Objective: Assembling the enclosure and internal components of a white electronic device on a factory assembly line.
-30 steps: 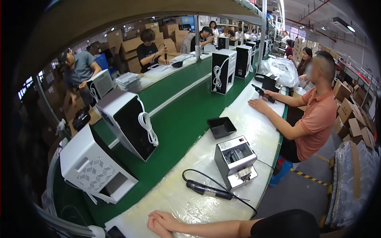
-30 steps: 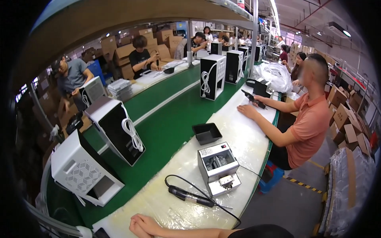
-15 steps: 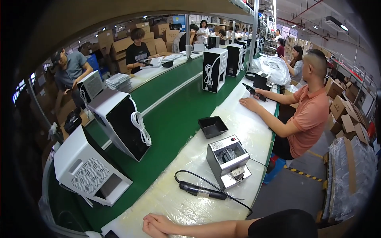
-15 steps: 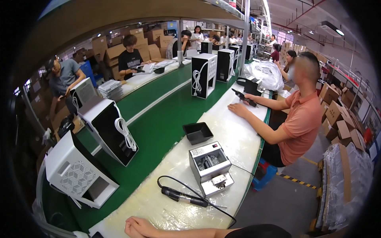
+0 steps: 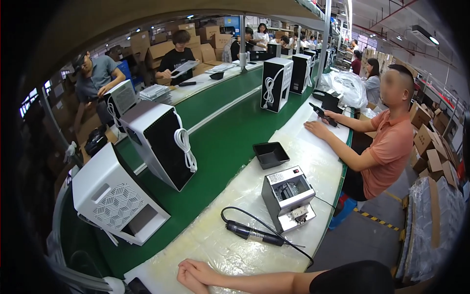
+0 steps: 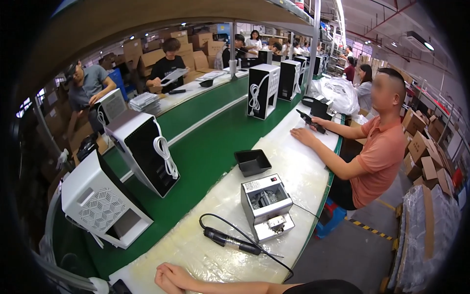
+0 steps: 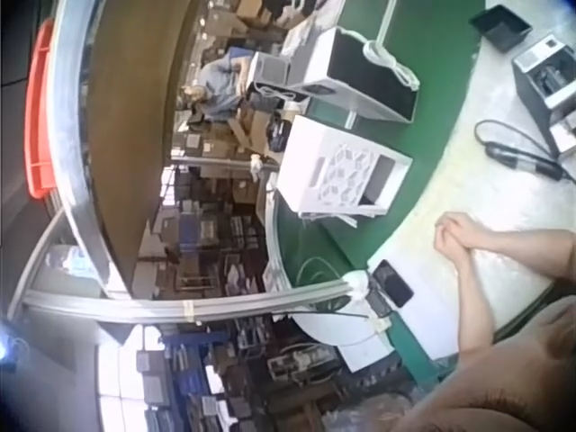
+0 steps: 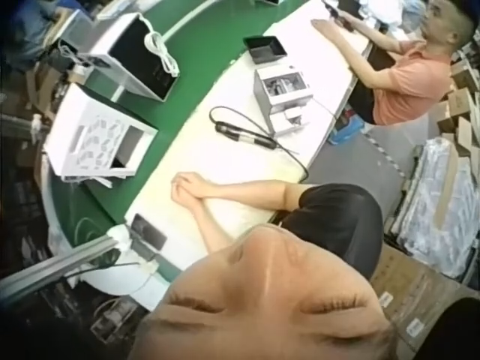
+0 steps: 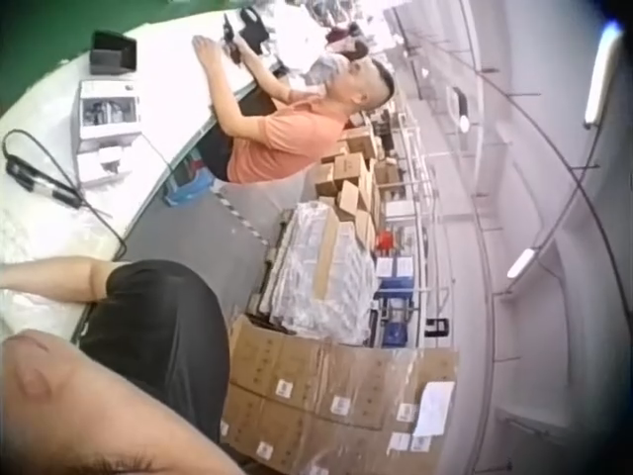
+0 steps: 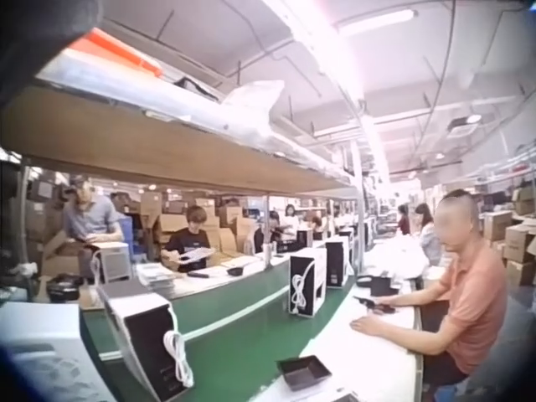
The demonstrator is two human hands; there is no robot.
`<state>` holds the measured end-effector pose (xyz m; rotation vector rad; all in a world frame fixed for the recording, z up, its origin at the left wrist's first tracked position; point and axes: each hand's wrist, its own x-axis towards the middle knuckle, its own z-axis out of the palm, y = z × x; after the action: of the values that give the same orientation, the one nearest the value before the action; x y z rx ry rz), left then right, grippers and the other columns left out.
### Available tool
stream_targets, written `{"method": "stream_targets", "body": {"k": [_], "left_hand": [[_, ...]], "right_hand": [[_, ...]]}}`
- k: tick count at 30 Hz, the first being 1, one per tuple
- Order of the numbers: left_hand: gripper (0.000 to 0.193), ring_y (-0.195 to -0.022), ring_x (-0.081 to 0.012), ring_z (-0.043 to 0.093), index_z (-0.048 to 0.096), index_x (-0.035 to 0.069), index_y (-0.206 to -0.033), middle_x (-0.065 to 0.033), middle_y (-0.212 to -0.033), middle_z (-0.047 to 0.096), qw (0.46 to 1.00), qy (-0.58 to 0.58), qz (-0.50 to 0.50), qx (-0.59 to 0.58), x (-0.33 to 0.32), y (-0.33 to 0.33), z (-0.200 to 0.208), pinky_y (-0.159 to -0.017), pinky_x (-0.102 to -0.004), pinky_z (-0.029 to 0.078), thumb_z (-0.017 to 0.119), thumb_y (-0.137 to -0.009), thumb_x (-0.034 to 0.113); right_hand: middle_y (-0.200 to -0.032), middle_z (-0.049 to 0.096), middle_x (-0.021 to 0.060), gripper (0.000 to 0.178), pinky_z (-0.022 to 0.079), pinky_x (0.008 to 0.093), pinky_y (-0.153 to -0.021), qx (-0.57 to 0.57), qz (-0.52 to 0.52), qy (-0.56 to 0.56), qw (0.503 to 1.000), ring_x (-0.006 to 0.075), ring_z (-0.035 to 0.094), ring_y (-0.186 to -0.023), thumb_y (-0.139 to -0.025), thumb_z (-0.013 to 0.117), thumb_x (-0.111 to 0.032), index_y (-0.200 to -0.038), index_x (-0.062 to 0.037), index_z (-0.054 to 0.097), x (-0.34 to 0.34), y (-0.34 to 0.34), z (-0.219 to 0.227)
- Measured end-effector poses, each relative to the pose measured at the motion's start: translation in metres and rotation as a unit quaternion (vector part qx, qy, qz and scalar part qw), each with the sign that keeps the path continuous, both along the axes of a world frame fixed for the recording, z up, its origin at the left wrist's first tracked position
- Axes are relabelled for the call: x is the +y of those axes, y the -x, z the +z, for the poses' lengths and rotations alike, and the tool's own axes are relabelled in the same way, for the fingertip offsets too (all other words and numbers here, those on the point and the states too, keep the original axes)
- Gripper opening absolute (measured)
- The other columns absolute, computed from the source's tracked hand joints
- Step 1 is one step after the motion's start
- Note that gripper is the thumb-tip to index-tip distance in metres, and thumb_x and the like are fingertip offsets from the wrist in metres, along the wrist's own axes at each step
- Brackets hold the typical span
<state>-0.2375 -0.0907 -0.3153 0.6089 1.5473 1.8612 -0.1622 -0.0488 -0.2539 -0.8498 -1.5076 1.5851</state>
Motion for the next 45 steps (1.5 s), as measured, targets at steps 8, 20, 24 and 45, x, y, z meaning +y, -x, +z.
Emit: {"method": "stream_targets", "body": {"k": [8,20,24,45], "left_hand": [[0.011,-0.078,-0.0132,0.055,0.062,0.0,-0.087,-0.0043,-0.084,0.06,0.999,-0.011,-0.024,-0.022,0.001,-0.006,0.011,-0.068,-0.0264,0.048,0.052,-0.09,0.003],[0.013,-0.077,-0.0112,0.052,0.061,0.001,-0.086,-0.002,-0.082,0.058,0.998,-0.001,-0.042,0.04,-0.002,0.001,-0.008,-0.068,-0.0251,0.046,0.05,-0.092,0.004],[0.013,-0.078,-0.0117,0.053,0.061,0.0,-0.088,-0.0028,-0.083,0.059,0.999,-0.009,-0.02,0.038,-0.001,-0.002,0.0,-0.069,-0.0255,0.047,0.05,-0.092,0.004],[0.014,-0.078,-0.0131,0.055,0.062,0.0,-0.088,-0.0042,-0.085,0.061,0.999,0.003,-0.011,0.035,-0.003,0.006,-0.035,-0.07,-0.0262,0.048,0.051,-0.092,0.006]], "right_hand": [[-0.097,0.066,0.018,0.031,0.049,0.0355,-0.083,0.004,-0.012,-0.01,1.0,0.0311,0.064,-0.092,-0.098,0.042,-0.025,-0.108,-0.0033,0.062,0.0,-0.001,0.002],[-0.101,0.066,0.0179,0.03,0.048,0.0354,-0.084,-0.006,-0.007,-0.005,1.0,0.032,0.063,-0.095,-0.098,0.043,-0.025,-0.109,-0.0042,0.062,-0.002,-0.004,0.005],[-0.1,0.066,0.0175,0.03,0.048,0.0353,-0.084,-0.013,-0.01,-0.008,1.0,0.0319,0.064,-0.094,-0.098,0.043,-0.025,-0.109,-0.004,0.062,0.0,-0.004,0.006],[-0.099,0.066,0.0182,0.031,0.048,0.0351,-0.083,-0.007,-0.007,-0.007,1.0,0.0317,0.064,-0.094,-0.098,0.043,-0.025,-0.108,-0.0035,0.063,0.0,-0.007,0.011]]}}
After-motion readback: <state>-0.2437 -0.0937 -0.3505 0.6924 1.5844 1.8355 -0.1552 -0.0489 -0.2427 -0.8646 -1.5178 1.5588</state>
